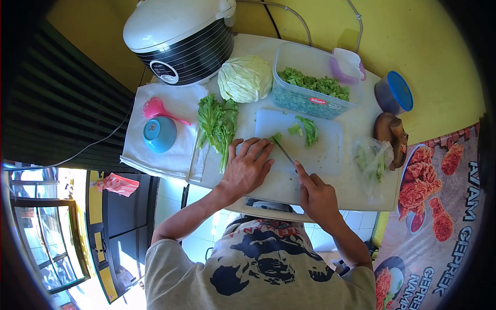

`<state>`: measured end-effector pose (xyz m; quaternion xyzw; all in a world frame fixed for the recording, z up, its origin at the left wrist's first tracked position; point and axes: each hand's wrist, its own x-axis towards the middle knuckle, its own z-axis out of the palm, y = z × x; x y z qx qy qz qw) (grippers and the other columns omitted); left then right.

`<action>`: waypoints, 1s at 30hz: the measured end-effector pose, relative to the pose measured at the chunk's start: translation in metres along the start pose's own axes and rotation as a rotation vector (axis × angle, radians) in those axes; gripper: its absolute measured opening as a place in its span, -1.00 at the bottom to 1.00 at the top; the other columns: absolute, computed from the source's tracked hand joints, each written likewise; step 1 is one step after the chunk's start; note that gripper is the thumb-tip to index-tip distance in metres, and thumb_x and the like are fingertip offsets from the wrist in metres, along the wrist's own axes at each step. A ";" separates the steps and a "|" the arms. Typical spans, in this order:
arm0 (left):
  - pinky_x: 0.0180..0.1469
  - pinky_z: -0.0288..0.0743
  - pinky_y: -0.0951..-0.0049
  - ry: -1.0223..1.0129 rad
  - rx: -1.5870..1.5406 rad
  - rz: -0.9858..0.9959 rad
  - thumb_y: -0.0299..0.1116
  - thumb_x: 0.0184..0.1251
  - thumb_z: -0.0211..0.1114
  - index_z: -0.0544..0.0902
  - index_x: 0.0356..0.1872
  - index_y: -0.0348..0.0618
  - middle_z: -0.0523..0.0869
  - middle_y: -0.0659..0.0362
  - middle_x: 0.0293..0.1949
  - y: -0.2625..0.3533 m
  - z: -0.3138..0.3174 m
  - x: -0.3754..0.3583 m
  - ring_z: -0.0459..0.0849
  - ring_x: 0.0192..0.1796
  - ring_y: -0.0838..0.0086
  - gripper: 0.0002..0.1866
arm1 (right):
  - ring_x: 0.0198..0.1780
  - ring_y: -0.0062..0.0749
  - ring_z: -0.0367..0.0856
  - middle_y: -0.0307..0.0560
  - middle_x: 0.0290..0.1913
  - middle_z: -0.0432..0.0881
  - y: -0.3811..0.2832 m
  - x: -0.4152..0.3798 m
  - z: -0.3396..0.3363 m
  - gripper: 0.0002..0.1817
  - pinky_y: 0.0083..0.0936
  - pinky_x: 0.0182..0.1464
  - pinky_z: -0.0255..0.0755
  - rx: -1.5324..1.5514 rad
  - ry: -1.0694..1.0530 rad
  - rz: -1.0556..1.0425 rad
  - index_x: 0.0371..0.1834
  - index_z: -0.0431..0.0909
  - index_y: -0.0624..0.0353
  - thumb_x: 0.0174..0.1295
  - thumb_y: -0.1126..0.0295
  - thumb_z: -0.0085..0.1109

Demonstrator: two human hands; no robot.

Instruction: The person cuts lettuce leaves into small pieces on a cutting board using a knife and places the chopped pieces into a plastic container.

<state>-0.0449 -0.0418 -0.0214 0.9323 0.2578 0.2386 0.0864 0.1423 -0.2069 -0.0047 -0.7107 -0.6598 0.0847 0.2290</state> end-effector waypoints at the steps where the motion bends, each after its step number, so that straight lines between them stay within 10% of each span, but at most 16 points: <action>1: 0.43 0.23 -0.04 0.004 -0.001 0.000 -0.24 0.43 0.39 0.67 0.25 -0.15 0.64 0.17 0.25 0.000 0.000 0.000 0.54 0.34 0.29 -0.58 | -0.60 -0.17 0.61 -0.08 -0.41 0.59 0.000 0.000 -0.002 -0.25 -0.24 -0.50 0.57 -0.008 -0.008 -0.002 0.63 0.36 -0.04 0.31 0.53 0.23; 30: 0.46 0.26 -0.06 -0.021 -0.047 0.001 -0.26 0.41 0.42 0.53 0.45 -0.17 0.52 0.05 0.41 0.002 -0.009 -0.016 0.47 0.45 0.11 -0.39 | -0.58 -0.18 0.60 -0.07 -0.40 0.59 -0.008 0.003 0.006 -0.28 -0.25 -0.49 0.55 0.101 0.038 -0.051 0.63 0.36 -0.04 0.35 0.54 0.20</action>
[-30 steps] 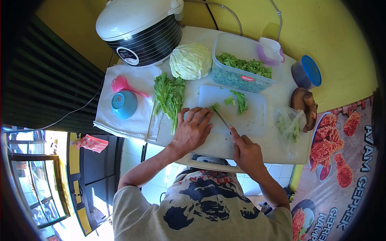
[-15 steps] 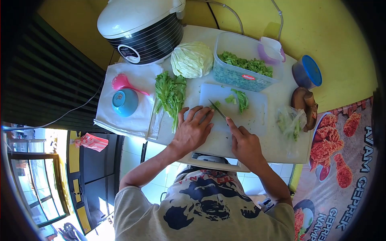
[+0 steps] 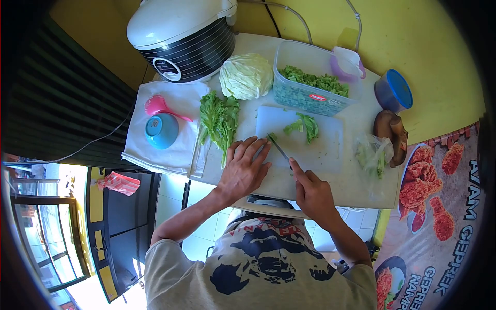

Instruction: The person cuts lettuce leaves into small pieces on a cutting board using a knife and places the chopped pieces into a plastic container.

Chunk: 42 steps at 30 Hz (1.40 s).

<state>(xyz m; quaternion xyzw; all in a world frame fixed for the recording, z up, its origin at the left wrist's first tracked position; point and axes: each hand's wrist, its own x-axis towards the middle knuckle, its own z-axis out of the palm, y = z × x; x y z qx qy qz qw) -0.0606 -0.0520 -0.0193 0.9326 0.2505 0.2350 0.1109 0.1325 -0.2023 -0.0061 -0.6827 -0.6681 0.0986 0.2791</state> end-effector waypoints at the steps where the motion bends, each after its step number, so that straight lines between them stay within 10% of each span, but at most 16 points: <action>1: 0.47 0.26 -0.06 -0.012 0.012 -0.004 -0.26 0.42 0.42 0.54 0.43 -0.16 0.53 0.05 0.40 -0.001 0.002 -0.001 0.47 0.45 0.12 -0.41 | -0.58 -0.18 0.60 -0.07 -0.40 0.59 0.001 -0.001 0.001 -0.28 -0.25 -0.49 0.55 -0.011 -0.008 0.004 0.63 0.36 -0.04 0.35 0.53 0.20; 35: 0.32 0.37 0.05 0.024 -0.167 -0.156 -0.42 0.39 0.43 0.68 0.18 -0.13 0.70 0.03 0.06 -0.021 -0.001 0.029 0.64 0.18 0.11 -0.64 | -0.44 0.00 0.74 0.10 -0.18 0.75 0.008 0.005 -0.016 -0.43 -0.15 -0.43 0.59 -0.048 0.038 0.084 0.58 0.33 0.06 0.51 0.45 0.09; 42: -0.06 0.59 0.28 -0.099 -0.626 -0.336 -0.36 0.50 0.41 0.72 0.02 -0.31 0.81 0.06 -0.20 -0.003 -0.017 0.048 0.77 -0.18 0.34 -0.76 | -0.40 -0.21 0.76 0.10 -0.15 0.77 0.011 0.023 -0.007 -0.62 -0.32 -0.40 0.50 0.404 0.203 0.131 0.33 0.43 0.19 0.52 0.41 0.19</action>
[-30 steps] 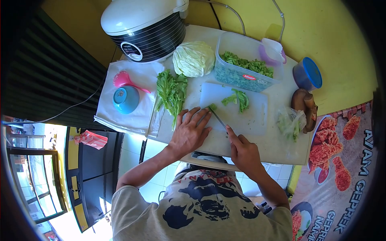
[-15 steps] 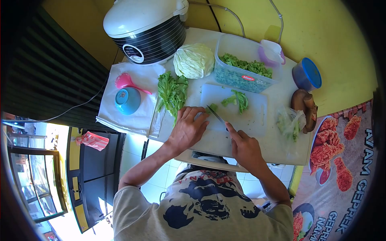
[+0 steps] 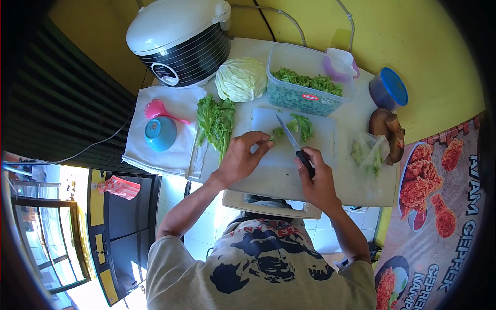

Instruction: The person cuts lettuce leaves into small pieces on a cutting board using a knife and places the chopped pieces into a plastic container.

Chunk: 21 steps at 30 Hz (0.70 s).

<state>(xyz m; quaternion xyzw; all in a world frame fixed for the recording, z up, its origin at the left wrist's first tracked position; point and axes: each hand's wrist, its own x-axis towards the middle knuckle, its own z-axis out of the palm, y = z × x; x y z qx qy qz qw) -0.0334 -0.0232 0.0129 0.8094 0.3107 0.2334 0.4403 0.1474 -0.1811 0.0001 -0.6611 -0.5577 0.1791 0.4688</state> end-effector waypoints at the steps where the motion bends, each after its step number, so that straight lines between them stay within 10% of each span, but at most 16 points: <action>1: -0.11 0.60 0.32 -0.040 -0.048 0.025 -0.36 0.51 0.41 0.71 0.03 -0.32 0.82 0.05 -0.21 -0.003 0.002 0.000 0.77 -0.21 0.37 -0.75 | -0.41 -0.30 0.73 0.06 -0.17 0.77 -0.002 0.005 0.002 -0.62 -0.37 -0.40 0.48 0.045 0.000 0.023 0.30 0.45 0.20 0.49 0.41 0.24; 9: -0.09 0.65 0.36 -0.234 -0.146 -0.010 -0.41 0.51 0.40 0.70 0.05 -0.32 0.81 0.06 -0.22 0.003 0.006 -0.003 0.77 -0.20 0.43 -0.77 | -0.37 -0.69 0.55 -0.21 -0.34 0.70 -0.002 0.037 0.013 -0.84 -0.61 -0.28 0.44 0.241 -0.074 0.064 -0.11 0.64 0.25 0.39 0.45 0.41; 21: -0.16 0.63 0.33 -0.195 -0.149 -0.035 -0.42 0.44 0.41 0.72 -0.03 -0.35 0.78 0.00 -0.32 -0.007 -0.001 -0.010 0.74 -0.32 0.36 -0.79 | -0.24 -0.68 0.60 -0.20 -0.22 0.73 -0.017 0.045 0.009 -0.79 -0.62 -0.19 0.47 0.281 -0.214 0.058 0.00 0.68 0.29 0.40 0.44 0.40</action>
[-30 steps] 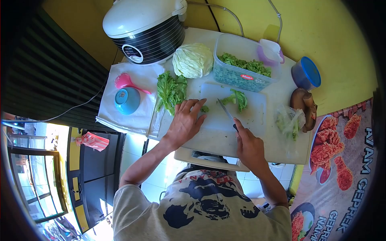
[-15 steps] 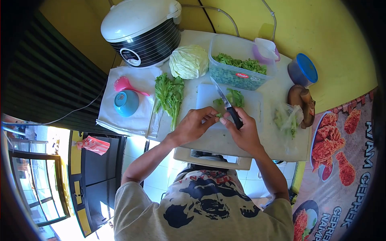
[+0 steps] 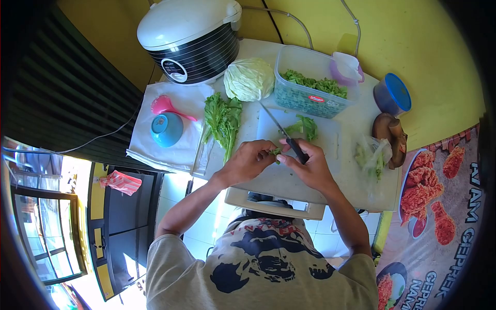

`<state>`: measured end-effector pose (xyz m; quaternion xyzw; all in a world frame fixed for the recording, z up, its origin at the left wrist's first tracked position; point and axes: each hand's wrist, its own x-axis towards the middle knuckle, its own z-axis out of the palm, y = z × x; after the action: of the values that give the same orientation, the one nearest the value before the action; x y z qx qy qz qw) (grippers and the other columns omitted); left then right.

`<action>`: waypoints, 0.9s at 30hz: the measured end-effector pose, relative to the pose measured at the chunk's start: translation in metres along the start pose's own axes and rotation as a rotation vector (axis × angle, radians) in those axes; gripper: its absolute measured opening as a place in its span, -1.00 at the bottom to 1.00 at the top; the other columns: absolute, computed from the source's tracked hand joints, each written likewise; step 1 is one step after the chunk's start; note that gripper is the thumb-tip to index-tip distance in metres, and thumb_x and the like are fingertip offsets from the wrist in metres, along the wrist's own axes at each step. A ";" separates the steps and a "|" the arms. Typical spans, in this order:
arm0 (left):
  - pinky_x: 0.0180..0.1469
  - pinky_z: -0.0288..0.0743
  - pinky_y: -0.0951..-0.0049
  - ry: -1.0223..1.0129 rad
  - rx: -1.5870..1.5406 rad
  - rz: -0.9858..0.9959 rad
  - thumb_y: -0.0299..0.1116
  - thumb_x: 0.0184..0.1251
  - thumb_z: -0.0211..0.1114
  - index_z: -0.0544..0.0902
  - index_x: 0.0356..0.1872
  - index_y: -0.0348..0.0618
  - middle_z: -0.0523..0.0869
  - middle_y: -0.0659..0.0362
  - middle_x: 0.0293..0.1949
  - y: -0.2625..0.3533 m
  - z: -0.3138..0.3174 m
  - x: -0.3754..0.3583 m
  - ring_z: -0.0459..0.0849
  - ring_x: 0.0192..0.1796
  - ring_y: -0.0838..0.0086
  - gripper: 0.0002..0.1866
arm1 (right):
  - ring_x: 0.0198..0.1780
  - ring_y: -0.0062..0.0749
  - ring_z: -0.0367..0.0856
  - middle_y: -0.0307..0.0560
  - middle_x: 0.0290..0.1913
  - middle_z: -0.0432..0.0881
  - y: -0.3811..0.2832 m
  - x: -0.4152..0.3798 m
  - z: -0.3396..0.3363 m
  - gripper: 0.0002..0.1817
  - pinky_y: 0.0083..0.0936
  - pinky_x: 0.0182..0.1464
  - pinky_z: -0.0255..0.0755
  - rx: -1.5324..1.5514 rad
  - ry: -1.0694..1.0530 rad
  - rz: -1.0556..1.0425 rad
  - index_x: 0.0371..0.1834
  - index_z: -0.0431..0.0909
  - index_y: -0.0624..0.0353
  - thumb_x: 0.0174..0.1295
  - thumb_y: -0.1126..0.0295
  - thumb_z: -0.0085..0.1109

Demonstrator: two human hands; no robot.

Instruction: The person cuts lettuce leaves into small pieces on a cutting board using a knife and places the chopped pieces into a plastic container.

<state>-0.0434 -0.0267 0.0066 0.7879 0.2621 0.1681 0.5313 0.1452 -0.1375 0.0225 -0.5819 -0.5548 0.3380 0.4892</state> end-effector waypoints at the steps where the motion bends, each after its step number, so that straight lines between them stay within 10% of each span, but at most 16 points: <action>1: -0.16 0.62 0.33 -0.012 0.025 0.011 -0.41 0.44 0.42 0.73 -0.04 -0.36 0.78 0.00 -0.33 0.000 -0.001 0.000 0.74 -0.32 0.38 -0.78 | -0.25 -0.67 0.61 -0.19 -0.22 0.73 0.006 0.000 0.000 -0.79 -0.60 -0.20 0.47 -0.017 -0.018 -0.011 -0.01 0.68 0.29 0.40 0.43 0.41; 8: -0.17 0.59 0.46 0.025 -0.015 -0.065 -0.39 0.45 0.47 0.69 0.08 -0.34 0.73 0.17 -0.36 0.007 -0.003 0.000 0.65 -0.32 0.58 -0.70 | -0.34 -0.55 0.60 -0.09 -0.33 0.73 0.022 0.004 0.009 -0.82 -0.48 -0.25 0.47 -0.030 0.148 0.016 -0.09 0.70 0.28 0.40 0.39 0.40; 15: -0.14 0.64 0.38 0.125 0.202 -0.031 -0.45 0.39 0.49 0.65 0.14 -0.31 0.81 0.02 -0.27 0.009 -0.007 0.005 0.80 -0.26 0.35 -0.64 | -0.34 -0.30 0.65 0.06 -0.26 0.74 0.033 0.019 0.014 -0.83 -0.39 -0.23 0.50 -0.452 0.117 0.079 -0.05 0.67 0.32 0.42 0.45 0.36; 18: -0.11 0.68 0.28 0.191 0.314 0.014 -0.44 0.34 0.51 0.63 0.19 -0.26 0.79 -0.01 -0.20 0.001 -0.003 0.006 0.82 -0.22 0.20 -0.58 | -0.26 0.15 0.73 0.16 -0.23 0.70 0.032 0.024 0.019 -0.76 -0.13 -0.22 0.55 -0.379 0.251 -0.207 0.08 0.63 0.28 0.44 0.43 0.30; 27: 0.12 0.59 0.12 0.270 0.757 0.401 -0.31 0.29 0.52 0.68 0.24 -0.10 0.67 0.10 0.08 -0.009 0.008 -0.010 0.65 0.13 0.17 -0.51 | -0.28 0.05 0.76 0.15 -0.18 0.73 0.008 -0.039 -0.011 -0.45 -0.14 -0.21 0.62 -0.464 0.015 -0.054 0.56 0.42 0.05 0.50 0.48 0.15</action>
<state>-0.0495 -0.0362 -0.0048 0.9330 0.2144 0.2614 0.1236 0.1515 -0.1769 0.0123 -0.6660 -0.6295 0.1840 0.3555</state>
